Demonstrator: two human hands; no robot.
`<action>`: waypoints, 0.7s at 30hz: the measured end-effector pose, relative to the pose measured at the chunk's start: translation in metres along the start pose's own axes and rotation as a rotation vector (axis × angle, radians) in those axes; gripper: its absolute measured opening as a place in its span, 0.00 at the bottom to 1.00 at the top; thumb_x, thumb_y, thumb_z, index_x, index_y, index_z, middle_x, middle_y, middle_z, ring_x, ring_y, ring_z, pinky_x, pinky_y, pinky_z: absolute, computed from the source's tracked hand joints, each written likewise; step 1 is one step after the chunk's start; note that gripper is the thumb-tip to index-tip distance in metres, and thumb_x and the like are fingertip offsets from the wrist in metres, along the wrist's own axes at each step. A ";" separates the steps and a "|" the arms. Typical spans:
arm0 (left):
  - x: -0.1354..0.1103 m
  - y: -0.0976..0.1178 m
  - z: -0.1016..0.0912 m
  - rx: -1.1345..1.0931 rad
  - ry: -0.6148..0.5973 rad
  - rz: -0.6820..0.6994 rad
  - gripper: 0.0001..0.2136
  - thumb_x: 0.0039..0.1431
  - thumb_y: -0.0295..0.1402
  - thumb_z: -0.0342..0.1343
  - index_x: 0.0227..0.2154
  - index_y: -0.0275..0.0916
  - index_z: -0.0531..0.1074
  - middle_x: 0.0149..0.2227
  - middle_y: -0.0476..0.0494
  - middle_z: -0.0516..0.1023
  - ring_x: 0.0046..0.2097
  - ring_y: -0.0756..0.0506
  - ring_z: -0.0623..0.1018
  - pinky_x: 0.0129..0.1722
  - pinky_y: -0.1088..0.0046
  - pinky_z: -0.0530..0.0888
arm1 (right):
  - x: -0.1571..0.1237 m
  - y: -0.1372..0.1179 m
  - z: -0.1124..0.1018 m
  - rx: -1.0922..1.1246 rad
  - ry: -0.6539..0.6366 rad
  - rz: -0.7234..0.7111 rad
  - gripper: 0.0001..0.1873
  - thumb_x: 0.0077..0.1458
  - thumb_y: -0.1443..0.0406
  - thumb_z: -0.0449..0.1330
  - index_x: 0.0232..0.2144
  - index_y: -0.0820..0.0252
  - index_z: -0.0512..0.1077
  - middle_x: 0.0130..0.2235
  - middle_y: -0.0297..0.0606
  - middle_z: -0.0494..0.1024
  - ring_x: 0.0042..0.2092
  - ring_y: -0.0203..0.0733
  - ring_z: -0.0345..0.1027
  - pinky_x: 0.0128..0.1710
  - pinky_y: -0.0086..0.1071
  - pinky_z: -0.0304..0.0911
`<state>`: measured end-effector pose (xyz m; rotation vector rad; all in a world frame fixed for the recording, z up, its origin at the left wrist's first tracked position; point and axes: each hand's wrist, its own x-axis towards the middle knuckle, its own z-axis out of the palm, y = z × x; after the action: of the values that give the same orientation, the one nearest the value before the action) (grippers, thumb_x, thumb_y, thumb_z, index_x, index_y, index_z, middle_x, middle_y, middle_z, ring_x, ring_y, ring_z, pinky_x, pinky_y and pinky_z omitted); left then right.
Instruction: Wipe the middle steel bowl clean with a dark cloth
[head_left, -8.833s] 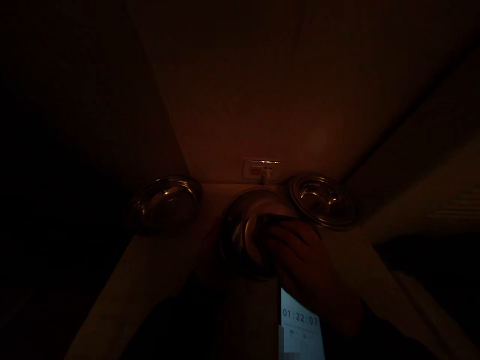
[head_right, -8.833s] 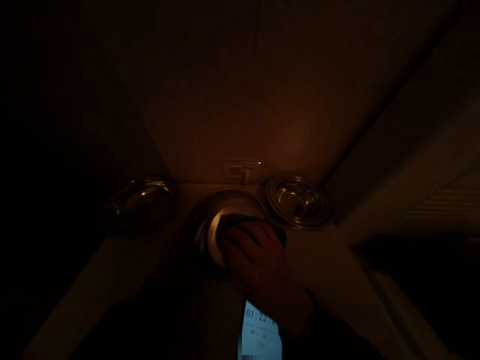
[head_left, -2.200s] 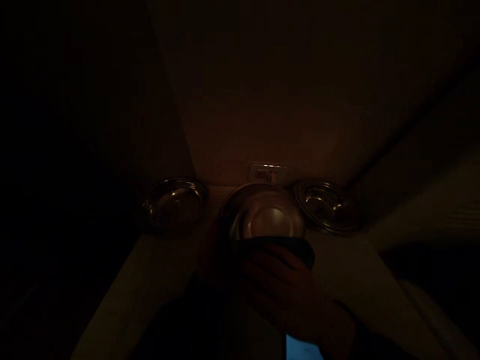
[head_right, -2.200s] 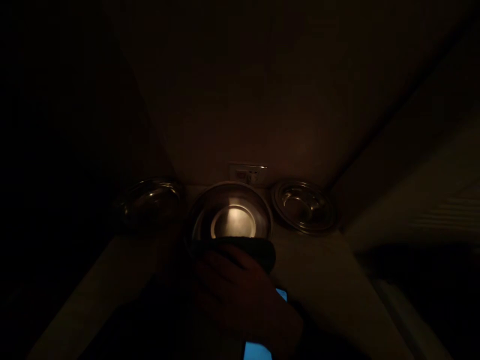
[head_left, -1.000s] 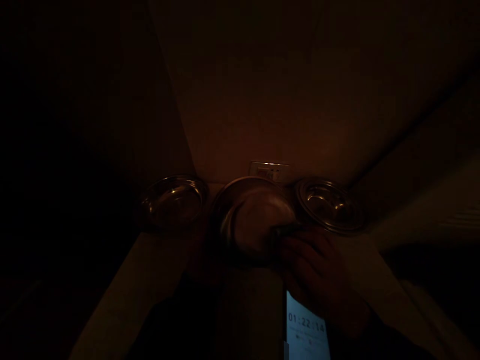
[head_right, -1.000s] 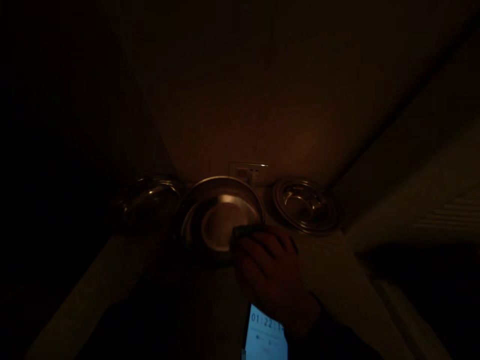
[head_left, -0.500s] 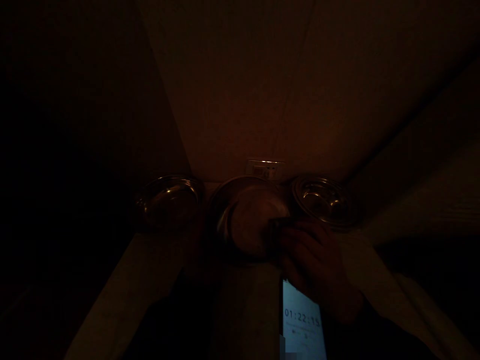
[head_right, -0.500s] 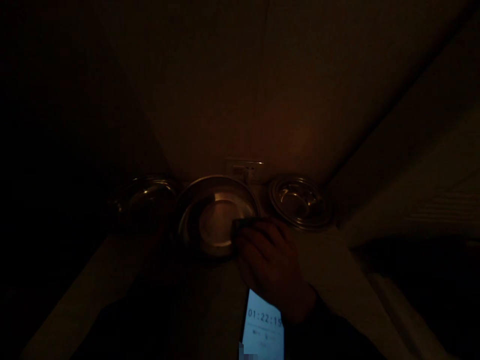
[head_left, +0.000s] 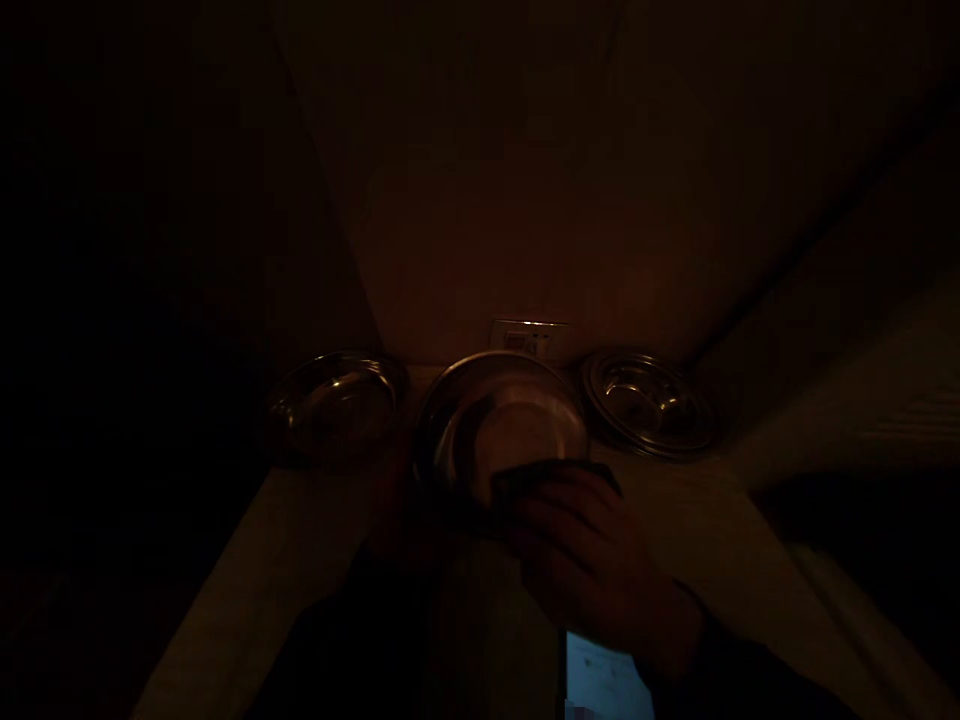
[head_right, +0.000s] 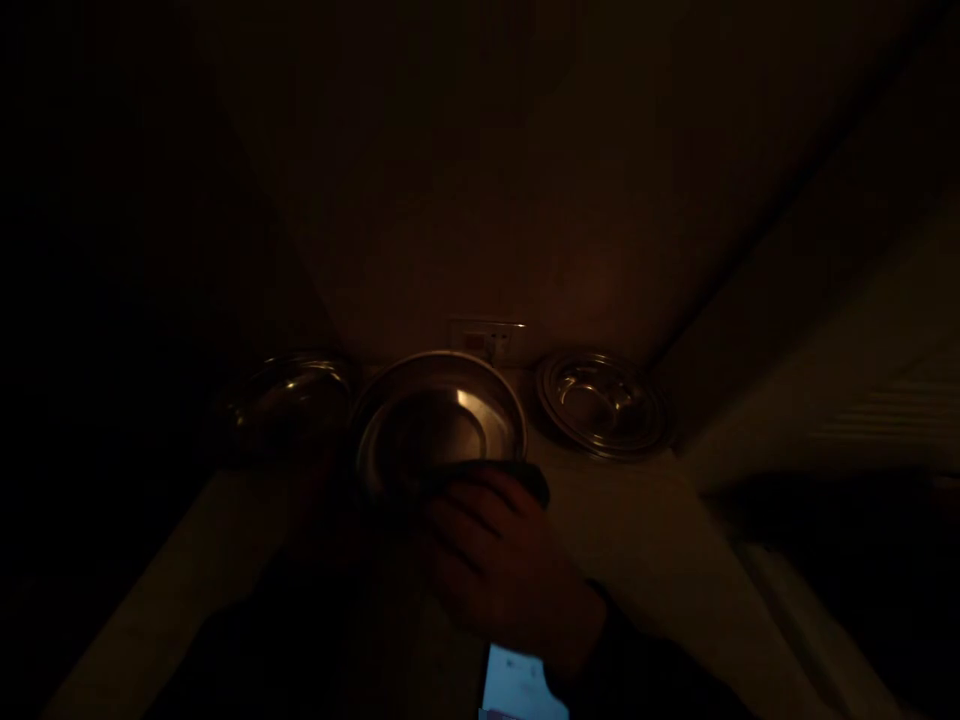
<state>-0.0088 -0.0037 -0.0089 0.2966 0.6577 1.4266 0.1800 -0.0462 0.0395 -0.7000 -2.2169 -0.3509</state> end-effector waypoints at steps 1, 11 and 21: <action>0.000 0.000 0.000 0.002 0.004 0.009 0.17 0.63 0.41 0.50 0.48 0.41 0.75 0.50 0.44 0.78 0.62 0.39 0.67 0.60 0.57 0.66 | 0.000 0.002 -0.001 -0.034 0.006 0.026 0.07 0.56 0.71 0.57 0.38 0.62 0.74 0.38 0.39 0.81 0.42 0.42 0.70 0.47 0.41 0.67; 0.000 -0.005 0.009 0.019 -0.025 -0.035 0.18 0.63 0.44 0.49 0.46 0.39 0.75 0.49 0.41 0.78 0.56 0.40 0.72 0.57 0.58 0.68 | 0.000 0.006 -0.004 -0.078 0.032 0.064 0.08 0.57 0.72 0.56 0.38 0.63 0.74 0.38 0.42 0.81 0.43 0.43 0.72 0.46 0.41 0.69; -0.011 -0.005 0.032 -0.008 -0.087 -0.068 0.17 0.62 0.40 0.53 0.51 0.37 0.68 0.52 0.39 0.71 0.49 0.43 0.74 0.48 0.57 0.73 | 0.005 0.006 -0.008 -0.095 0.015 0.124 0.10 0.58 0.73 0.55 0.41 0.64 0.73 0.42 0.44 0.81 0.47 0.44 0.71 0.49 0.42 0.68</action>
<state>0.0137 -0.0092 0.0161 0.3251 0.5862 1.3434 0.1856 -0.0437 0.0485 -0.8783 -2.1425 -0.3995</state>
